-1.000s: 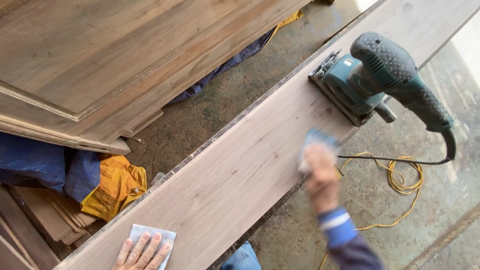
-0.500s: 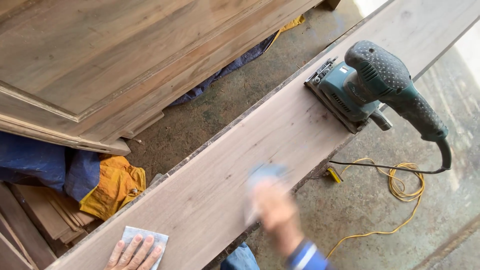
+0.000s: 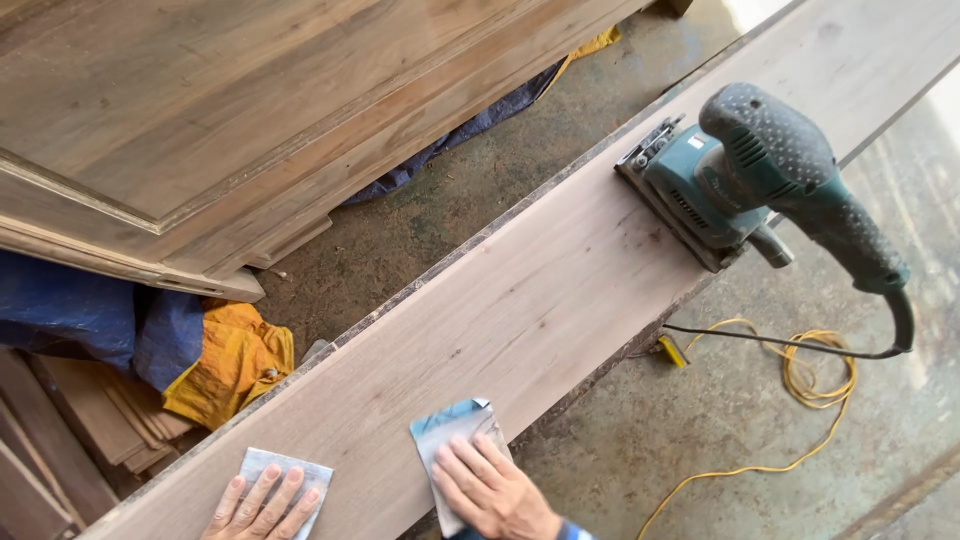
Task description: Sanding a wooden board using an orbital sander and manual sandpaper.
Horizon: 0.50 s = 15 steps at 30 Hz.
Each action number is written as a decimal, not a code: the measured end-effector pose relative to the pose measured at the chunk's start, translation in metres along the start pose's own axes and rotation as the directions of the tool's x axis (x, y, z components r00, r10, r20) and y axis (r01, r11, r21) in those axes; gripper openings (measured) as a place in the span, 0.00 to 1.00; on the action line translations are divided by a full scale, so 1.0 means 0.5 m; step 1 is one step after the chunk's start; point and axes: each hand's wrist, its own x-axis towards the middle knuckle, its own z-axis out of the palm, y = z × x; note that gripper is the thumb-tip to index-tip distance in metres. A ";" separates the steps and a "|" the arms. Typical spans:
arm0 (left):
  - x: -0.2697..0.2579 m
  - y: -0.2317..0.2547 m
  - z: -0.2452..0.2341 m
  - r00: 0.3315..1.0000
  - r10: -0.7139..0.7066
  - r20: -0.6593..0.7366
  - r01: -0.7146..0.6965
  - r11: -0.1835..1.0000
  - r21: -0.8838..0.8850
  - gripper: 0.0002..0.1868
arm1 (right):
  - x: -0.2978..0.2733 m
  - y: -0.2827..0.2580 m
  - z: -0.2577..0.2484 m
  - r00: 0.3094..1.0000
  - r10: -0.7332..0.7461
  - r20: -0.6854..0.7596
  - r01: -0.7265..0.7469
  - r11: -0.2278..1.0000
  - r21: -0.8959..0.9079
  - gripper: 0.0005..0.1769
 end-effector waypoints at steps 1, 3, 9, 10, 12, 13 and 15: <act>0.004 -0.005 -0.009 1.000 0.003 0.006 -0.003 1.000 -0.017 0.26 | 0.002 0.026 -0.024 0.989 -0.094 0.117 0.089 0.995 0.047 0.21; 0.013 -0.009 -0.015 1.000 0.009 0.010 -0.009 0.999 -0.036 0.26 | 0.009 0.162 -0.044 0.955 -0.190 0.227 0.171 0.980 0.100 0.22; 0.002 0.003 -0.017 0.996 -0.057 0.066 0.064 0.992 -0.107 0.27 | 0.012 0.264 -0.082 0.797 0.595 -0.109 -0.597 0.747 -0.291 0.08; 0.005 0.003 -0.012 0.996 -0.058 0.070 0.065 0.993 -0.101 0.26 | 0.021 0.162 -0.061 0.877 0.441 -0.191 -0.477 0.846 -0.239 0.10; 0.013 0.007 -0.015 0.995 -0.064 0.077 0.072 0.993 -0.096 0.26 | 0.009 0.059 -0.053 0.922 0.275 -0.272 -0.333 0.922 -0.198 0.14; 0.020 0.011 -0.024 0.997 -0.049 0.056 0.054 0.994 -0.099 0.27 | -0.012 0.060 -0.054 0.957 0.223 -0.184 -0.251 0.957 -0.148 0.17; 0.022 -0.004 -0.026 0.999 -0.012 0.035 0.015 0.995 -0.097 0.28 | -0.030 0.112 -0.080 0.978 0.173 -0.117 -0.184 0.979 -0.093 0.19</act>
